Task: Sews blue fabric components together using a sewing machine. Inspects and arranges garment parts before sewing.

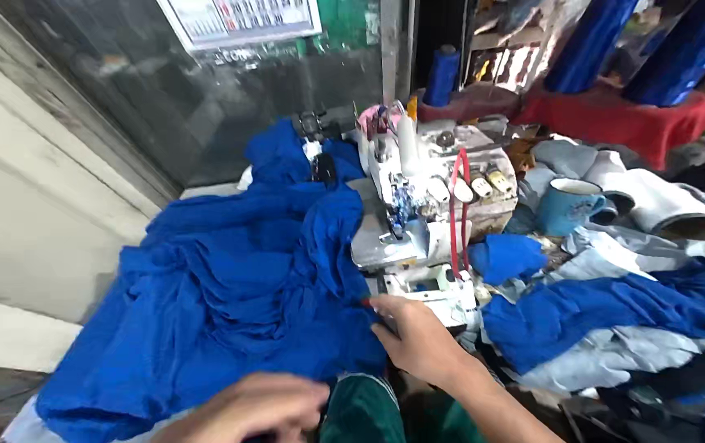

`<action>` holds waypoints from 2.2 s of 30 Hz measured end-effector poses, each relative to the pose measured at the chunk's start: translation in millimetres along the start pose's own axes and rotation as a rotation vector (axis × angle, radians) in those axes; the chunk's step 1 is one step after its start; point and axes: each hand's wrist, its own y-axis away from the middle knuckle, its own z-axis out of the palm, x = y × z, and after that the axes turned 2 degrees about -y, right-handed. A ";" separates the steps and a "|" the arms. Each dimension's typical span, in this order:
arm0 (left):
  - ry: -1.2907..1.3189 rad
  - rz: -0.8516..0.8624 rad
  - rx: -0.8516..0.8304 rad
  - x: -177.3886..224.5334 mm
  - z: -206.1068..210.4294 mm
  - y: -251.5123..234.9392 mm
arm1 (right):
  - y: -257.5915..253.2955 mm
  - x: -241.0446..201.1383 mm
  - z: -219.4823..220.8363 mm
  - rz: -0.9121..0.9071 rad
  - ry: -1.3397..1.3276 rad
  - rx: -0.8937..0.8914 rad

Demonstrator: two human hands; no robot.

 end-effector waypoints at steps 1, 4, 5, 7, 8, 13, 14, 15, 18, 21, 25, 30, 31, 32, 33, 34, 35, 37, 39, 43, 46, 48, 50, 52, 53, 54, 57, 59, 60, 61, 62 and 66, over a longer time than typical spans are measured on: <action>-0.100 -0.049 0.036 -36.2 12.2 0.8 | 3.7 1.8 -3.2 0.005 -0.017 -0.018; -0.284 -0.094 0.095 -84.5 36.2 -12.6 | 31.0 1.5 -12.6 -0.061 -0.131 -0.005; -0.267 -0.044 0.140 -86.7 41.5 -25.9 | 40.0 0.0 -15.5 -0.099 -0.166 -0.002; -0.298 0.056 0.157 -89.6 53.0 -60.4 | 55.1 -6.2 -21.4 -0.168 -0.207 -0.027; -0.361 0.072 0.097 -94.6 57.7 -77.3 | 62.5 -10.8 -25.3 -0.205 -0.220 -0.044; -0.617 -0.001 -0.151 -117.1 14.6 -111.1 | 96.5 -19.6 -56.7 -0.254 -0.218 -0.060; -0.589 -0.007 -0.164 -115.2 -6.8 -108.6 | 97.3 -11.9 -58.9 -0.222 -0.201 -0.044; -0.566 -0.009 -0.164 -111.2 -28.0 -105.0 | 95.6 -3.6 -57.5 -0.196 -0.188 -0.026; -0.589 -0.048 -0.110 -84.1 -80.9 -100.1 | 79.1 8.3 -39.8 -0.248 -0.326 0.019; -0.762 -0.181 -0.065 -70.2 -94.5 -116.2 | 55.5 14.8 -14.0 -0.159 -0.546 0.034; -0.701 -0.201 0.038 -146.6 -25.6 -151.0 | 63.6 33.3 1.0 0.060 -0.749 0.086; -0.576 -0.142 0.262 -130.7 7.9 -122.0 | 86.0 47.6 2.0 0.091 -0.771 0.156; -0.574 -0.149 0.323 -114.2 12.3 -107.2 | 85.1 48.6 4.1 0.081 -0.765 0.198; -0.564 -0.142 0.413 -106.6 21.2 -89.3 | 82.6 49.0 7.1 0.063 -0.754 0.244; -0.518 -0.122 0.497 -104.5 37.3 -69.1 | 80.2 48.0 10.7 0.043 -0.753 0.282; -0.412 -0.084 0.552 -102.3 61.6 -49.9 | 78.3 45.6 14.5 0.022 -0.763 0.304; -0.275 -0.061 0.553 -99.0 89.8 -34.2 | 76.1 41.3 18.1 0.006 -0.781 0.318; -0.036 -0.107 0.541 -89.4 150.4 -23.1 | 71.6 28.4 25.8 -0.041 -0.815 0.348; 0.077 -0.172 0.579 -90.0 188.7 -23.5 | 69.2 15.9 33.1 -0.089 -0.812 0.380; 0.069 -0.107 0.629 -98.4 171.1 -15.6 | 68.8 15.9 31.5 -0.134 -0.610 0.435; 0.072 -0.128 0.588 -94.8 146.1 -5.9 | 70.4 26.2 32.5 -0.114 -0.374 0.431; 0.066 -0.154 0.638 -85.2 141.3 -5.3 | 72.5 24.5 35.6 -0.079 -0.328 0.423; -0.016 -0.180 0.689 -77.9 141.7 -8.5 | 73.7 19.7 37.7 -0.081 -0.286 0.425; -0.149 -0.180 0.706 -83.9 142.9 -13.2 | 72.2 17.0 42.5 -0.117 -0.230 0.433; -0.202 -0.145 0.701 -93.0 140.7 -14.0 | 71.9 13.1 44.6 -0.133 -0.225 0.411; -0.226 -0.085 0.690 -101.0 133.8 -15.1 | 73.2 5.0 44.0 -0.148 -0.236 0.374; -0.252 0.046 0.638 -82.7 96.4 -22.3 | 84.9 -32.3 30.8 -0.237 -0.333 0.277; -0.413 0.087 0.680 -66.7 81.8 -38.9 | 85.4 -39.5 24.1 -0.242 -0.438 0.283; -0.519 0.105 0.697 -70.0 81.1 -54.3 | 78.3 -32.3 22.9 -0.187 -0.447 0.320; -0.633 0.098 0.678 -82.4 85.3 -72.5 | 67.3 -19.2 22.6 -0.094 -0.392 0.352; -0.736 0.057 0.609 -101.0 92.9 -90.1 | 55.5 -4.1 22.0 0.035 -0.275 0.343; -0.862 -0.124 0.357 -155.6 112.6 -131.9 | 27.4 24.4 16.0 0.320 -0.013 0.243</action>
